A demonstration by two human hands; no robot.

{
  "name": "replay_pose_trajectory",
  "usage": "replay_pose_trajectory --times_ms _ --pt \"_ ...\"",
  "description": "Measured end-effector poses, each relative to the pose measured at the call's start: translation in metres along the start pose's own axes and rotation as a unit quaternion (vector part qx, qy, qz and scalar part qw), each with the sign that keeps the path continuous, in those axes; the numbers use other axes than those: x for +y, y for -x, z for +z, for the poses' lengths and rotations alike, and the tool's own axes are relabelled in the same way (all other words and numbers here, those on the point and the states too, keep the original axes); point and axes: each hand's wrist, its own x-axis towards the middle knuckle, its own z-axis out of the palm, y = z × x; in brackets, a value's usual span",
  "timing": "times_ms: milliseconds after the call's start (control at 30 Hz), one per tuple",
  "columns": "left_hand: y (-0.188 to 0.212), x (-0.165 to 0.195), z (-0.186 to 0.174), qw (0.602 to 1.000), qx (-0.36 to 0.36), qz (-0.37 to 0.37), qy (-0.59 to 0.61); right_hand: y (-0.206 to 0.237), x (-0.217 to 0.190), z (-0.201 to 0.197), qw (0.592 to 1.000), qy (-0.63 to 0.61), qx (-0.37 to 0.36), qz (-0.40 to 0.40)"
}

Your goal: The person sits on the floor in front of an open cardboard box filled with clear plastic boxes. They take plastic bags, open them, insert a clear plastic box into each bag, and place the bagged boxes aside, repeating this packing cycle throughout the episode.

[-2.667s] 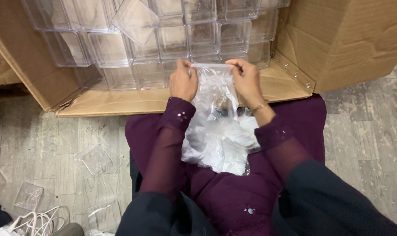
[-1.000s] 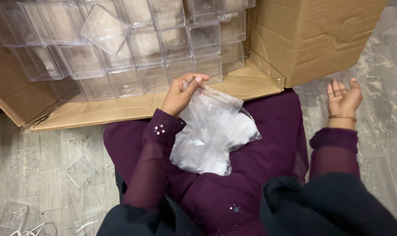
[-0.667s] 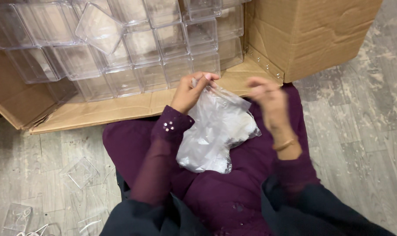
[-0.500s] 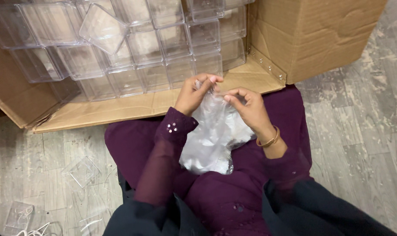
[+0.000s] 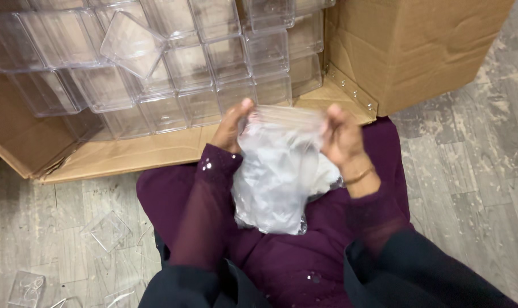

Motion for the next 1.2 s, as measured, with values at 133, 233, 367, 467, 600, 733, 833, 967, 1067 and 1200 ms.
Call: replay_pose_trajectory --times_ms 133,233,367,467,600,733,833,967,1067,1200 --pt "-0.045 -0.007 -0.012 0.876 0.052 0.114 -0.465 -0.065 -0.021 -0.004 0.996 0.07 0.031 -0.051" --pt "-0.077 -0.02 -0.007 0.706 0.207 0.155 -0.659 -0.12 -0.011 -0.008 0.917 0.384 0.073 -0.073" --pt "-0.099 -0.033 -0.009 0.628 0.297 0.032 -0.719 -0.151 0.013 -0.025 0.749 0.643 0.112 -0.112" --pt "-0.1 -0.04 -0.019 0.654 0.281 0.078 -0.698 -0.141 0.019 -0.037 0.761 0.629 0.067 -0.144" --pt "-0.089 -0.041 -0.019 0.749 0.237 0.26 -0.561 -0.098 0.012 -0.056 0.597 0.762 0.066 -0.241" --pt "-0.049 -0.035 0.002 0.908 0.145 0.091 -0.383 -0.028 -0.009 -0.048 0.693 0.69 0.075 -0.196" --pt "-0.016 -0.042 0.019 0.948 0.091 0.086 -0.293 0.011 -0.018 -0.036 0.91 0.374 0.077 -0.162" --pt "-0.002 -0.057 0.021 0.912 0.117 0.072 -0.387 0.021 -0.012 -0.028 0.834 0.517 0.135 -0.135" --pt "-0.004 -0.066 0.017 0.806 0.141 0.111 -0.563 0.022 -0.003 -0.024 0.689 0.7 0.118 -0.148" --pt "-0.006 -0.06 0.029 0.757 0.127 0.215 -0.604 0.031 -0.007 -0.009 0.829 0.553 0.055 -0.061"
